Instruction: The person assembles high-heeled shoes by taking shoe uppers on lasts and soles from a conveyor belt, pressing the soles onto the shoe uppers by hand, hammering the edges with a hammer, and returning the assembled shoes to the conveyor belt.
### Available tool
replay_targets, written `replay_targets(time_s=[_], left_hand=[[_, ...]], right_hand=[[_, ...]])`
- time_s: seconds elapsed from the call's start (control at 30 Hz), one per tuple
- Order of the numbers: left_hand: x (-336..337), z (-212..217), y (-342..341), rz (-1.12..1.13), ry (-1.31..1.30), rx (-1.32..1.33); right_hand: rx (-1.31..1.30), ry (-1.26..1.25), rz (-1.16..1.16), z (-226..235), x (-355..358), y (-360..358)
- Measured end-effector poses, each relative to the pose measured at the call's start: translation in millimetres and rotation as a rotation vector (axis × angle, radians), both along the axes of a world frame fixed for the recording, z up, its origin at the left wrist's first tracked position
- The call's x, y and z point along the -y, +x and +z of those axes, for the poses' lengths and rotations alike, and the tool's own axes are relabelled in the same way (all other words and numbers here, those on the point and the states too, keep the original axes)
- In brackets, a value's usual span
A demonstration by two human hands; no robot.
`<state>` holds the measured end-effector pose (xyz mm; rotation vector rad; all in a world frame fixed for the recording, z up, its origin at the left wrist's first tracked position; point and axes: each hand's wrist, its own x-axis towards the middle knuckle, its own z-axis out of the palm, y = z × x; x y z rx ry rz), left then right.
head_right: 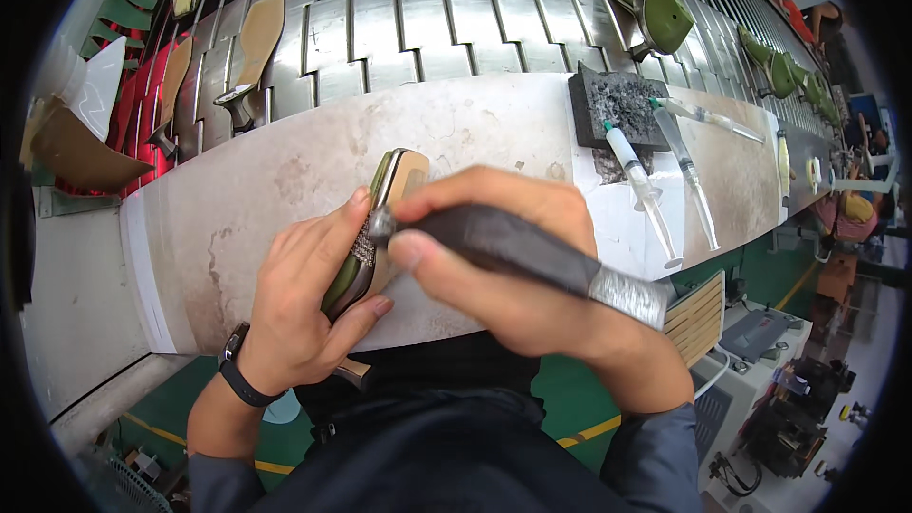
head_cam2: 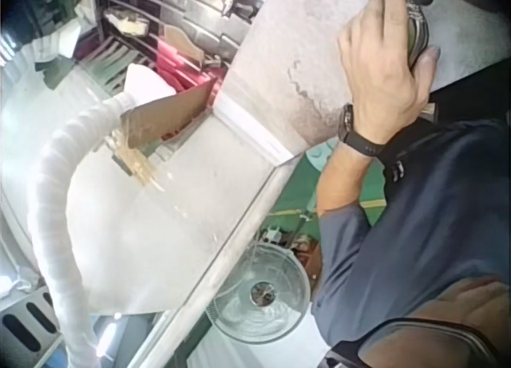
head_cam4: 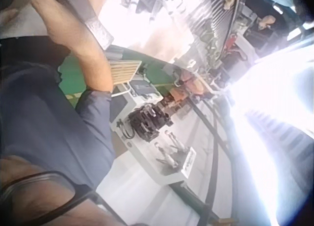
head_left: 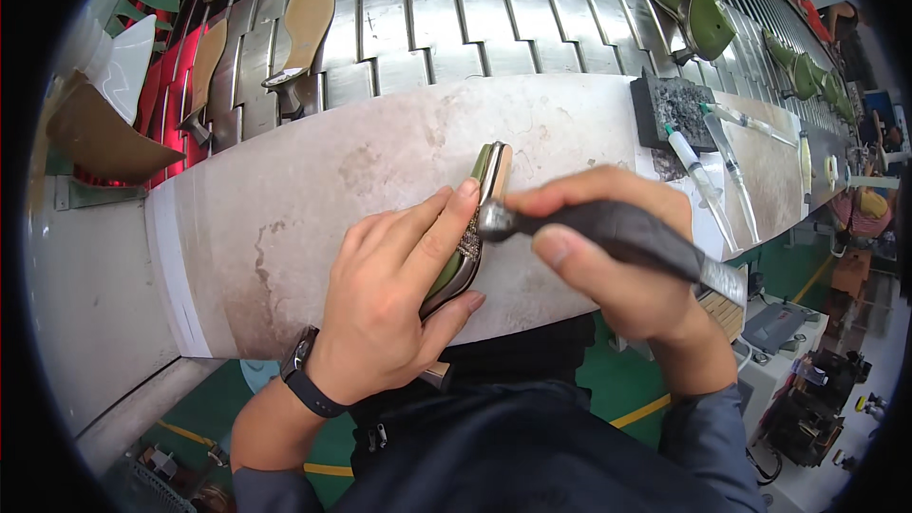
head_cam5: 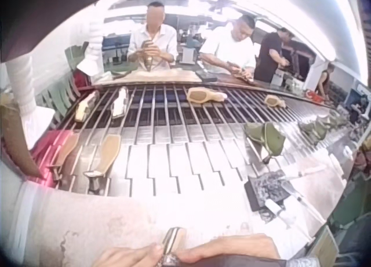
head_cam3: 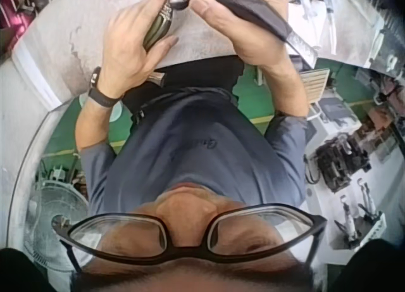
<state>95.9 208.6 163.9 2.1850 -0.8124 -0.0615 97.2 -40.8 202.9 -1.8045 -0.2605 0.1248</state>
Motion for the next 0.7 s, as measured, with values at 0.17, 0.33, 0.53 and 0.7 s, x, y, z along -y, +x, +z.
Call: replay_targets(time_s=[0.17,0.33,0.53,0.7], left_hand=[[-1,1,-1,-0.006,0.026,0.04],[-6,0,-4,0.016,0.021,0.022],[-11,-2,-4,0.023,0.021,0.001],[-13,-5,-2,0.028,0.023,-0.003]], right_hand=[[0.063,0.01,-0.127,-13,0,37],[0.029,0.106,-0.029,-16,-3,14],[0.178,-0.081,0.094,-10,-13,-23],[0.375,-0.112,0.027,-28,-32,-46]])
